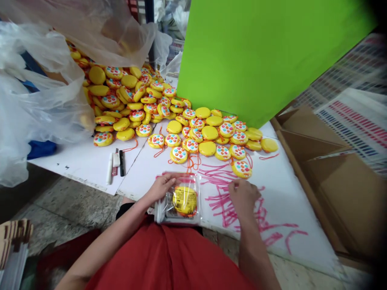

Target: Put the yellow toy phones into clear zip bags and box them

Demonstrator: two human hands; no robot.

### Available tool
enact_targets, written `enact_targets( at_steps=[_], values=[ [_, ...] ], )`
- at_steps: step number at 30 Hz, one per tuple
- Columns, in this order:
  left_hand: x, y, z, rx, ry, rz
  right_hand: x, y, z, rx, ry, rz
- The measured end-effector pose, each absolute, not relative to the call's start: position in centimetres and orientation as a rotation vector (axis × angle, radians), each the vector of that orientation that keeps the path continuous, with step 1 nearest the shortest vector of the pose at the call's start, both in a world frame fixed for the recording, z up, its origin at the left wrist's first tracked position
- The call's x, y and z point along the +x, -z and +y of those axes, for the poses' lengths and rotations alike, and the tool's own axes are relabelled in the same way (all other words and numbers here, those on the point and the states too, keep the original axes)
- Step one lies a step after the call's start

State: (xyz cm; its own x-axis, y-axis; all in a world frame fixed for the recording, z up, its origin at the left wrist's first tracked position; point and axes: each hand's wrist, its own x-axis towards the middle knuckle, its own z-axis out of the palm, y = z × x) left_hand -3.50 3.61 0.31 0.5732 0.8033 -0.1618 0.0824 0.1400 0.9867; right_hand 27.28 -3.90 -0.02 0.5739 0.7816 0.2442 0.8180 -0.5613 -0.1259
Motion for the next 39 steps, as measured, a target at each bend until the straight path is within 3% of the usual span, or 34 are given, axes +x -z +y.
enact_targets(
  at_steps=[3, 8, 19, 25, 29, 33, 39],
  values=[
    [-3.6, -0.5, 3.6, 1.331, -0.624, 0.846, 27.4, 0.2, -3.9, -2.567, 0.291, -1.295],
    [-3.6, -0.7, 3.6, 1.307, -0.637, 0.821, 28.3, 1.0, -3.8, -2.391, 0.190, -1.679],
    [-3.5, -0.1, 3.7, 1.274, -0.639, 0.829, 29.5, 0.0, -3.6, -2.545, 0.225, -1.292],
    [-3.5, -0.3, 3.6, 1.265, -0.648, 0.826, 31.5, 0.4, -3.5, -2.648, -0.040, -1.427],
    [-3.6, -0.2, 3.8, 1.290, -0.640, 0.841, 33.4, 0.4, -3.2, -2.744, 0.021, -1.250],
    [-3.6, -0.1, 3.9, 1.295, -0.630, 0.849, 35.0, 0.2, -3.1, -2.758, -0.065, -1.450],
    [-3.6, -0.1, 3.9, 1.302, -0.623, 0.854, 35.1, -1.6, -3.3, -2.463, 0.315, -1.185]
  ],
)
